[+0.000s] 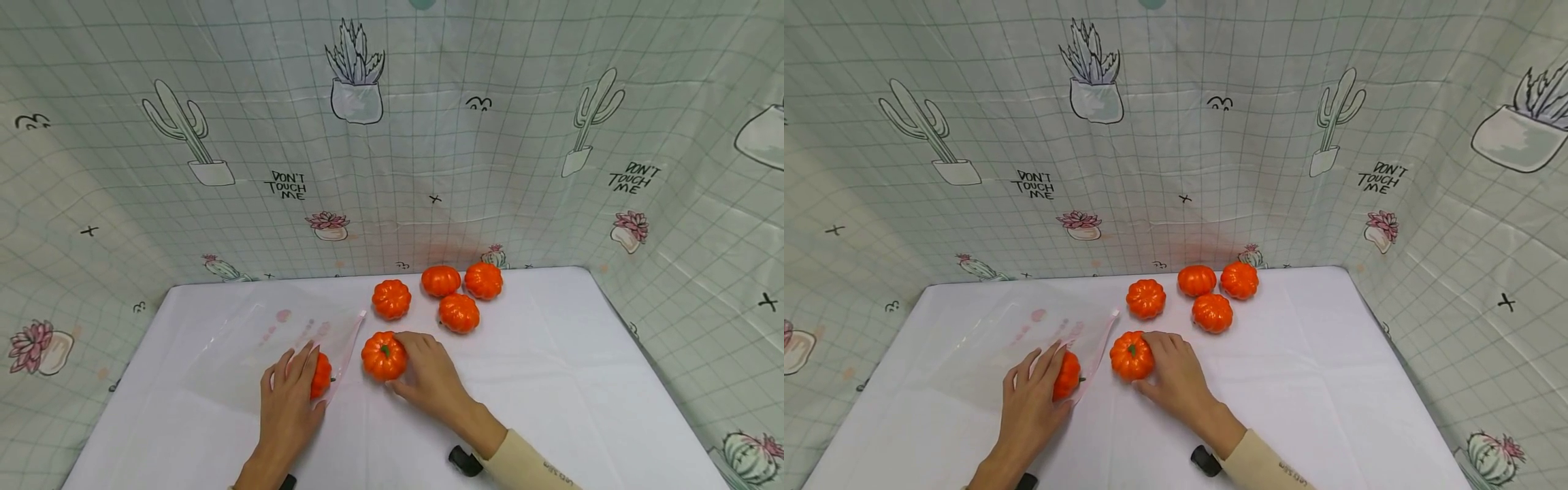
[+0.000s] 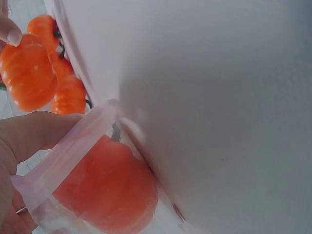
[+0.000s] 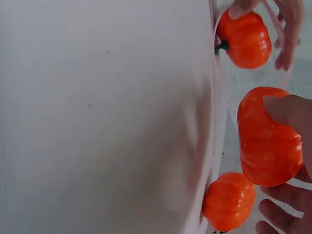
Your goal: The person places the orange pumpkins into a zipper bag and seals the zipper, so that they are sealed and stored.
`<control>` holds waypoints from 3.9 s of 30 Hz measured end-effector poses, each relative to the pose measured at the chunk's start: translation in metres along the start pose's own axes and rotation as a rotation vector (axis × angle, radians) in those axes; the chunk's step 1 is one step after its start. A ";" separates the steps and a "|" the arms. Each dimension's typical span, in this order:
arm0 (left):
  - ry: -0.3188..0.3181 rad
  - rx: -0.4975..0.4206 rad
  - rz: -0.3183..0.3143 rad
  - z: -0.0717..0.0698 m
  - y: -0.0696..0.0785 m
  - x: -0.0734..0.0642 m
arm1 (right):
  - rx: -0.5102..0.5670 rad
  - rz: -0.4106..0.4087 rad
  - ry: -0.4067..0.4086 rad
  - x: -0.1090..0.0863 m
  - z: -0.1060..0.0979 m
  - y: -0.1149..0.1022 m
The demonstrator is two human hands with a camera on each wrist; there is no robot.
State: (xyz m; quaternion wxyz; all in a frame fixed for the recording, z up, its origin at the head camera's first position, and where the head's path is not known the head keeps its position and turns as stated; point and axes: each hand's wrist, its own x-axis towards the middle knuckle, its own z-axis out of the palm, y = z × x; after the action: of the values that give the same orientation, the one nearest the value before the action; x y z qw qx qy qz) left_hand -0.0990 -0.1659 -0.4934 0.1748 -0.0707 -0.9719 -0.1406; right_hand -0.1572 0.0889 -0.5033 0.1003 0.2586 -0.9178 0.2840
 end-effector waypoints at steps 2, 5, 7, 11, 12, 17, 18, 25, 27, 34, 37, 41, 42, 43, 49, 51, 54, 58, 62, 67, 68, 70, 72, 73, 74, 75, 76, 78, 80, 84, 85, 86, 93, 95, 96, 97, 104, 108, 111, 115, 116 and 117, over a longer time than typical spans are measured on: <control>-0.001 -0.001 0.001 0.000 0.000 0.000 | -0.023 -0.029 0.002 0.000 0.001 -0.002; -0.007 -0.002 0.000 0.000 0.000 0.000 | -0.067 -0.071 -0.004 -0.001 0.002 -0.005; -0.009 -0.002 0.001 0.000 0.000 -0.001 | -0.095 -0.095 -0.010 -0.002 0.004 -0.008; -0.006 -0.003 0.006 0.001 -0.001 -0.001 | -0.124 -0.126 -0.036 -0.003 0.007 -0.015; -0.004 -0.002 0.006 0.001 -0.001 -0.001 | -0.123 -0.130 -0.042 -0.002 0.008 -0.017; 0.006 -0.012 0.010 0.001 -0.002 -0.001 | -0.113 -0.151 -0.063 0.000 0.016 -0.027; 0.005 -0.014 0.010 0.001 -0.002 -0.001 | -0.109 -0.156 -0.066 0.000 0.017 -0.029; 0.018 -0.023 0.027 0.000 -0.003 -0.002 | -0.100 -0.172 -0.093 0.005 0.025 -0.043; 0.036 -0.017 0.042 0.000 -0.003 -0.002 | -0.106 -0.172 -0.100 0.006 0.027 -0.046; 0.062 0.011 0.068 0.002 -0.004 -0.001 | -0.107 -0.184 -0.093 0.011 0.034 -0.051; 0.084 0.001 0.081 0.002 -0.005 -0.001 | -0.102 -0.183 -0.100 0.014 0.036 -0.053; 0.095 -0.005 0.089 0.003 -0.004 -0.001 | -0.094 -0.171 -0.132 0.019 0.038 -0.058; 0.089 -0.002 0.088 0.003 -0.004 -0.001 | -0.090 -0.167 -0.141 0.021 0.038 -0.059; 0.082 0.002 0.085 0.003 -0.004 -0.001 | -0.088 -0.164 -0.150 0.022 0.039 -0.060; 0.050 0.034 0.078 0.003 -0.003 -0.001 | -0.074 -0.146 -0.185 0.029 0.042 -0.064; 0.044 0.036 0.077 0.002 -0.003 -0.001 | -0.074 -0.140 -0.194 0.030 0.043 -0.065; 0.029 0.025 0.067 0.001 -0.002 -0.001 | -0.073 -0.130 -0.207 0.033 0.045 -0.067; 0.002 0.018 0.046 0.001 0.000 0.000 | -0.060 -0.117 -0.223 0.037 0.050 -0.069; -0.005 0.023 0.036 0.001 0.002 0.001 | -0.046 -0.116 -0.234 0.040 0.056 -0.070; -0.005 0.020 0.037 0.001 0.002 0.001 | -0.024 -0.119 -0.260 0.040 0.058 -0.066; -0.004 0.019 0.038 0.001 0.002 0.001 | -0.015 -0.115 -0.266 0.040 0.058 -0.065; 0.003 0.019 0.041 0.001 0.002 0.001 | -0.004 -0.103 -0.270 0.038 0.056 -0.062; 0.012 0.020 0.045 0.000 0.001 0.001 | -0.004 -0.089 -0.264 0.037 0.055 -0.058; 0.016 0.021 0.048 0.000 0.001 0.001 | 0.000 -0.081 -0.258 0.036 0.054 -0.056; 0.019 0.024 0.050 0.000 0.001 0.002 | -0.003 -0.077 -0.251 0.035 0.053 -0.055; 0.019 0.027 0.051 0.000 0.001 0.002 | -0.006 -0.074 -0.245 0.035 0.054 -0.053; 0.019 0.029 0.053 0.000 0.001 0.002 | -0.012 -0.075 -0.240 0.035 0.054 -0.052; 0.016 0.033 0.057 0.000 0.002 0.002 | -0.024 -0.085 -0.232 0.035 0.056 -0.052; 0.012 0.036 0.061 0.000 0.002 0.002 | -0.045 -0.099 -0.227 0.036 0.060 -0.053; -0.007 0.049 0.065 0.001 0.003 0.001 | -0.088 -0.112 -0.235 0.039 0.065 -0.061; -0.007 0.050 0.067 0.001 0.004 0.001 | -0.094 -0.112 -0.238 0.039 0.065 -0.063; -0.006 0.052 0.070 0.001 0.004 0.001 | -0.096 -0.109 -0.243 0.040 0.065 -0.065; -0.008 0.022 0.042 0.000 0.002 0.002 | -0.099 -0.083 -0.234 0.037 0.062 -0.060; -0.030 0.017 0.024 -0.002 0.002 0.004 | -0.089 -0.073 -0.225 0.034 0.058 -0.055; -0.043 0.018 0.014 -0.004 0.003 0.004 | -0.083 -0.068 -0.220 0.033 0.056 -0.052; -0.055 0.022 0.008 -0.005 0.003 0.005 | -0.077 -0.061 -0.217 0.032 0.054 -0.049; -0.115 0.014 -0.009 -0.012 0.005 0.009 | 0.010 -0.018 -0.159 0.022 0.029 -0.029; -0.135 -0.006 -0.025 -0.014 0.005 0.010 | 0.049 -0.008 -0.111 0.018 0.016 -0.017; -0.139 -0.028 -0.025 -0.015 0.004 0.010 | 0.062 0.003 -0.081 0.014 0.007 -0.008; -0.148 -0.047 -0.021 -0.016 0.001 0.009 | 0.053 0.018 -0.044 0.008 -0.005 0.003; -0.152 -0.047 -0.022 -0.016 0.001 0.009 | 0.049 0.022 -0.038 0.007 -0.008 0.006; -0.156 -0.047 -0.023 -0.016 0.001 0.009 | 0.044 0.026 -0.031 0.006 -0.010 0.008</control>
State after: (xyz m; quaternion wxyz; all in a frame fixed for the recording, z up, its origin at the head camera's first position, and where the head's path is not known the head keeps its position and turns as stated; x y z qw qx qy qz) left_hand -0.1021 -0.1694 -0.4752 0.0952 -0.0741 -0.9798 -0.1592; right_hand -0.1660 0.0984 -0.4968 0.0767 0.2530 -0.9161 0.3014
